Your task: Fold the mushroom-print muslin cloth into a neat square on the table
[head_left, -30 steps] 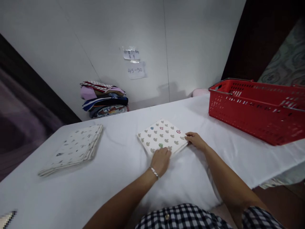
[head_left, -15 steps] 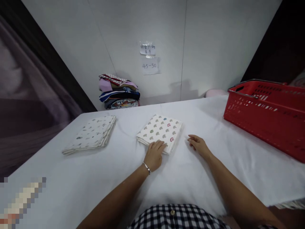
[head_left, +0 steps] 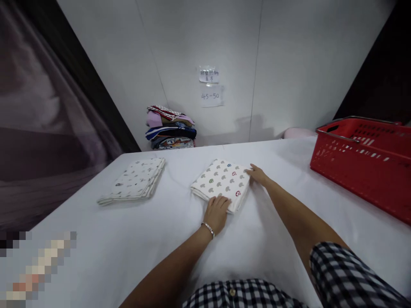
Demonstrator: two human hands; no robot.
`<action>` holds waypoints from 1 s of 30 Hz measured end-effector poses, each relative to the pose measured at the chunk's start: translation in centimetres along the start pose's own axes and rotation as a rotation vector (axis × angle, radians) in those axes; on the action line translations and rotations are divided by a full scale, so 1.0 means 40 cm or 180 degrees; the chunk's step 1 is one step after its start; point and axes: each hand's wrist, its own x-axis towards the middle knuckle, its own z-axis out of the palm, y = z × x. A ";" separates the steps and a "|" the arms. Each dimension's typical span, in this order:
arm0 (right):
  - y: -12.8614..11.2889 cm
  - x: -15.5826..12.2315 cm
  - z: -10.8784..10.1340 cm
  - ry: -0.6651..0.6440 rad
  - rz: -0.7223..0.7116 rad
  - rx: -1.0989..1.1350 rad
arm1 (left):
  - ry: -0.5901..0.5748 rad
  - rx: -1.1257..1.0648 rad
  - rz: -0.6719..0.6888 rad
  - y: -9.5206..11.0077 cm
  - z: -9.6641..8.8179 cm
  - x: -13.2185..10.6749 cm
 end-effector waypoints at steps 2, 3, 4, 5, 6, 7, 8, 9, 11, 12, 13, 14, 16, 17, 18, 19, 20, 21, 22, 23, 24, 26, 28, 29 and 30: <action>0.001 -0.022 0.000 -0.0081 0.0088 -0.0071 | -0.0013 0.0081 0.0020 -0.026 -0.009 -0.011; 0.007 -0.050 -0.006 -0.0123 0.0130 -0.0108 | -0.0026 0.0106 0.0012 -0.043 -0.019 -0.021; 0.016 -0.088 -0.015 -0.0169 0.0148 -0.0138 | -0.0048 0.0115 -0.0012 -0.064 -0.031 -0.033; 0.026 -0.136 -0.025 -0.0215 0.0156 -0.0161 | -0.0069 0.0106 -0.0070 -0.086 -0.045 -0.046; 0.038 -0.191 -0.036 -0.0281 0.0152 -0.0181 | -0.0098 0.0084 -0.0150 -0.110 -0.059 -0.060; 0.050 -0.251 -0.047 -0.0326 0.0132 -0.0166 | -0.0132 0.0040 -0.0228 -0.133 -0.072 -0.072; 0.060 -0.311 -0.056 -0.0349 0.0113 -0.0135 | -0.0182 -0.0059 -0.0278 -0.155 -0.082 -0.083; 0.070 -0.368 -0.063 -0.0315 0.0143 -0.0115 | -0.0234 -0.0212 -0.0313 -0.174 -0.088 -0.090; 0.085 -0.461 -0.072 -0.0241 0.0110 -0.0050 | -0.0233 -0.0577 -0.0397 -0.199 -0.091 -0.097; 0.090 -0.493 -0.075 -0.0179 0.0073 0.0013 | -0.0177 -0.0766 -0.0438 -0.205 -0.088 -0.097; 0.094 -0.515 -0.077 -0.0102 0.0008 0.0053 | -0.0089 -0.0941 -0.0476 -0.206 -0.085 -0.095; 0.096 -0.529 -0.079 -0.0006 -0.0091 0.0043 | 0.0022 -0.1100 -0.0503 -0.204 -0.081 -0.094; 0.092 -0.539 -0.082 0.0220 -0.0429 -0.0190 | 0.0252 -0.1374 -0.0535 -0.192 -0.079 -0.092; 0.087 -0.538 -0.083 0.0291 -0.0671 -0.0383 | 0.0345 -0.1484 -0.0554 -0.184 -0.080 -0.093; 0.078 -0.535 -0.082 0.0296 -0.0936 -0.0590 | 0.0418 -0.1572 -0.0588 -0.175 -0.083 -0.096; 0.067 -0.531 -0.080 0.0241 -0.1199 -0.0782 | 0.0487 -0.1636 -0.0664 -0.166 -0.087 -0.099; 0.054 -0.525 -0.076 0.0159 -0.1439 -0.0948 | 0.0547 -0.1680 -0.0783 -0.157 -0.092 -0.102; 0.039 -0.519 -0.071 0.0072 -0.1664 -0.1091 | 0.0598 -0.1706 -0.0941 -0.148 -0.097 -0.103; 0.022 -0.510 -0.064 0.0004 -0.1870 -0.1224 | 0.0643 -0.1716 -0.1128 -0.141 -0.101 -0.103; 0.005 -0.500 -0.055 -0.0026 -0.2060 -0.1352 | 0.0674 -0.1710 -0.1327 -0.134 -0.104 -0.099; -0.011 -0.488 -0.045 -0.0037 -0.2226 -0.1475 | 0.0680 -0.1685 -0.1519 -0.128 -0.107 -0.093; -0.037 -0.463 -0.020 -0.0048 -0.2414 -0.1737 | 0.0585 -0.1568 -0.1871 -0.120 -0.109 -0.073; -0.051 -0.440 0.007 -0.0153 -0.2376 -0.2055 | 0.0384 -0.1406 -0.2238 -0.115 -0.109 -0.049; -0.052 -0.431 0.021 -0.0250 -0.2319 -0.2217 | 0.0250 -0.1345 -0.2418 -0.114 -0.108 -0.037; -0.050 -0.425 0.035 -0.0353 -0.2261 -0.2364 | 0.0106 -0.1312 -0.2572 -0.113 -0.108 -0.028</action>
